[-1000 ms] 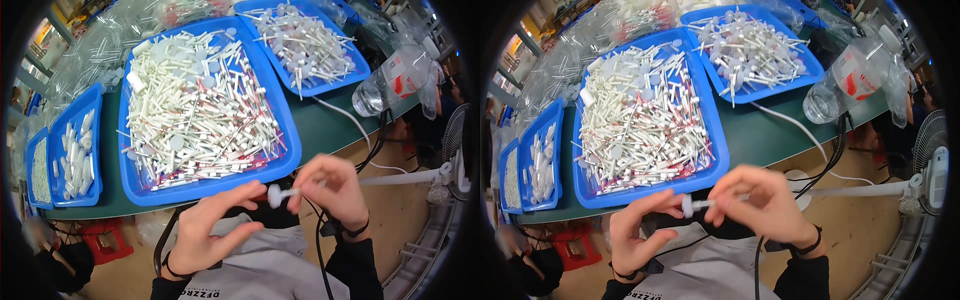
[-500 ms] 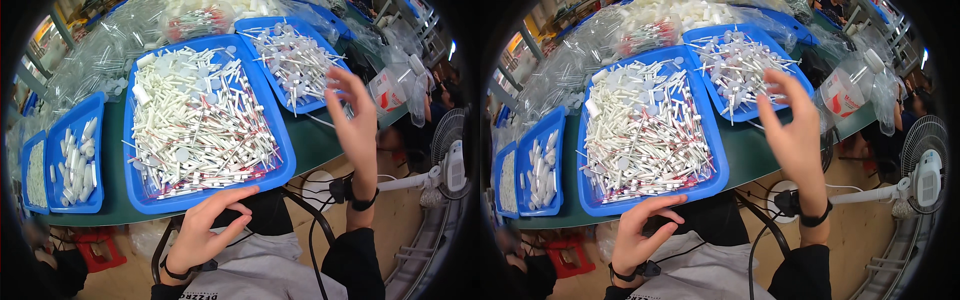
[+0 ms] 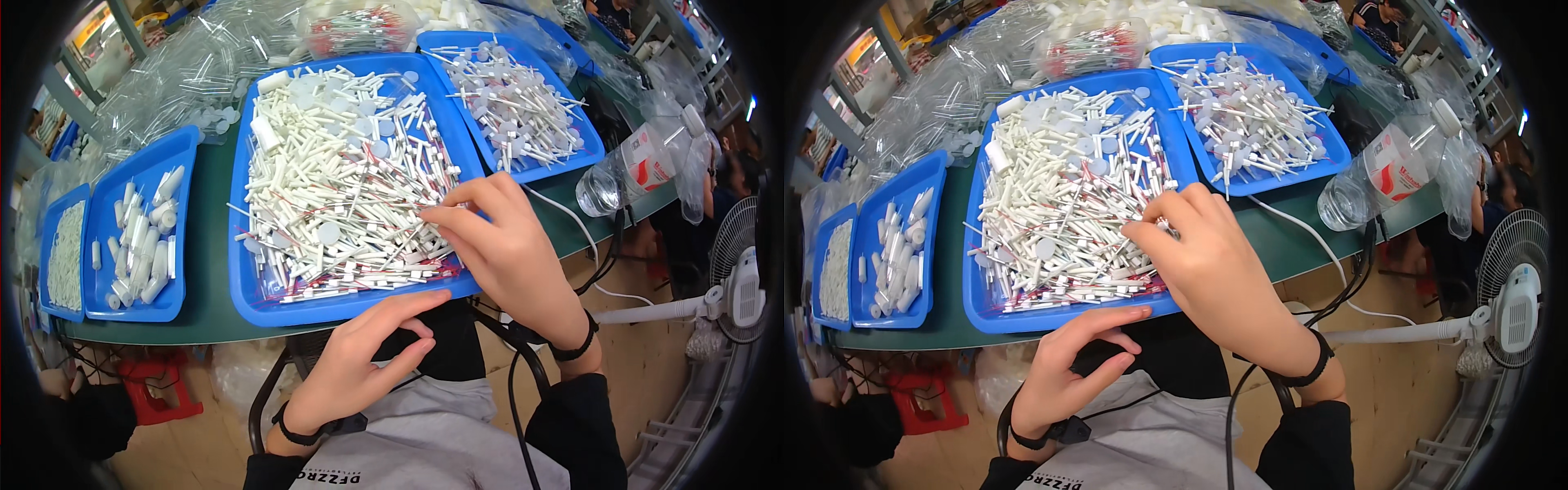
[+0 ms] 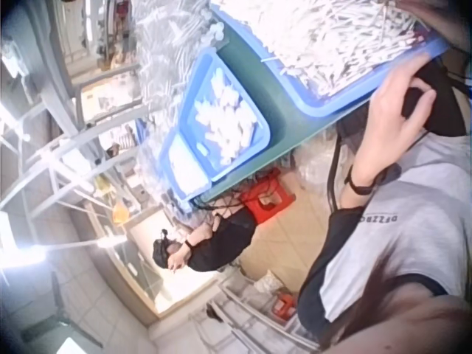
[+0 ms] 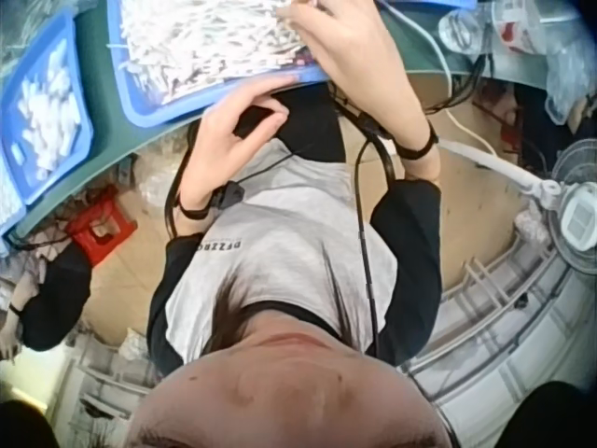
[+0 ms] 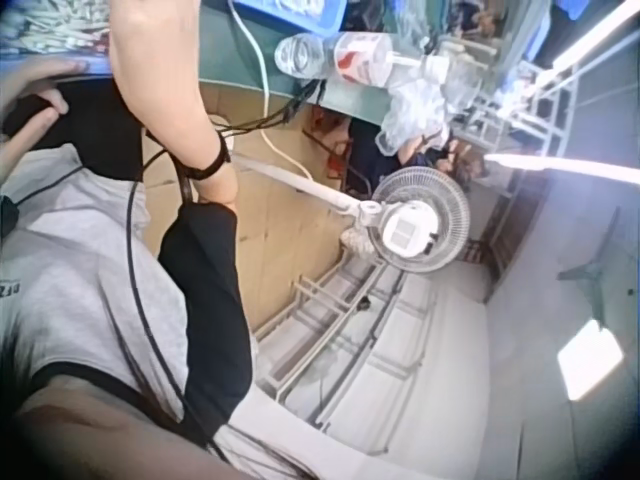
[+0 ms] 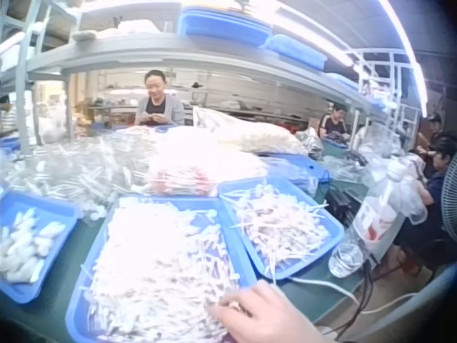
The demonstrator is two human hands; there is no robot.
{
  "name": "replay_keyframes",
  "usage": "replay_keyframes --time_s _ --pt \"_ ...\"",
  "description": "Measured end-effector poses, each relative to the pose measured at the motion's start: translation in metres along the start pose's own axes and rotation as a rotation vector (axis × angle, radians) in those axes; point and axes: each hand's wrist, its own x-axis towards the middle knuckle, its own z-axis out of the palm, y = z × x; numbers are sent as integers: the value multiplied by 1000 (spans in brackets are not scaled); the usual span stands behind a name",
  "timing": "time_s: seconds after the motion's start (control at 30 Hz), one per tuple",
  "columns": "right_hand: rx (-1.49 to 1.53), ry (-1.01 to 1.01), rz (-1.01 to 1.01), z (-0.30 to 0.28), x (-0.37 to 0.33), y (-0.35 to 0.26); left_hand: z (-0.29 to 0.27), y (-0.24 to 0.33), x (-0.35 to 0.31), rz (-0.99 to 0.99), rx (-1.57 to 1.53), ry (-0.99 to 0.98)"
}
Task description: Assembling and connecting plastic tubing and components at a manufacturing workbench.
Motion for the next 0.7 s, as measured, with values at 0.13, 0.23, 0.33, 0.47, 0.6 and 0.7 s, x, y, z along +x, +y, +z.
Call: replay_keyframes --time_s 0.13,0.23,0.33,0.47,0.6,0.7 --pt "-58 -54 -118 10 3 5 0 0 -1 19 21 5" --pt "-52 -1 -127 9 1 8 -1 4 0 7 38 -7" --pt "6 148 -79 2 -2 9 -3 13 1 -10 104 -8" --pt "155 306 123 -22 -18 -1 -7 30 9 -22 152 13" --pt "434 431 281 -29 -50 -2 -12 41 31 39 349 186" --pt "718 394 387 -40 -68 -8 -17 37 51 156 529 321"
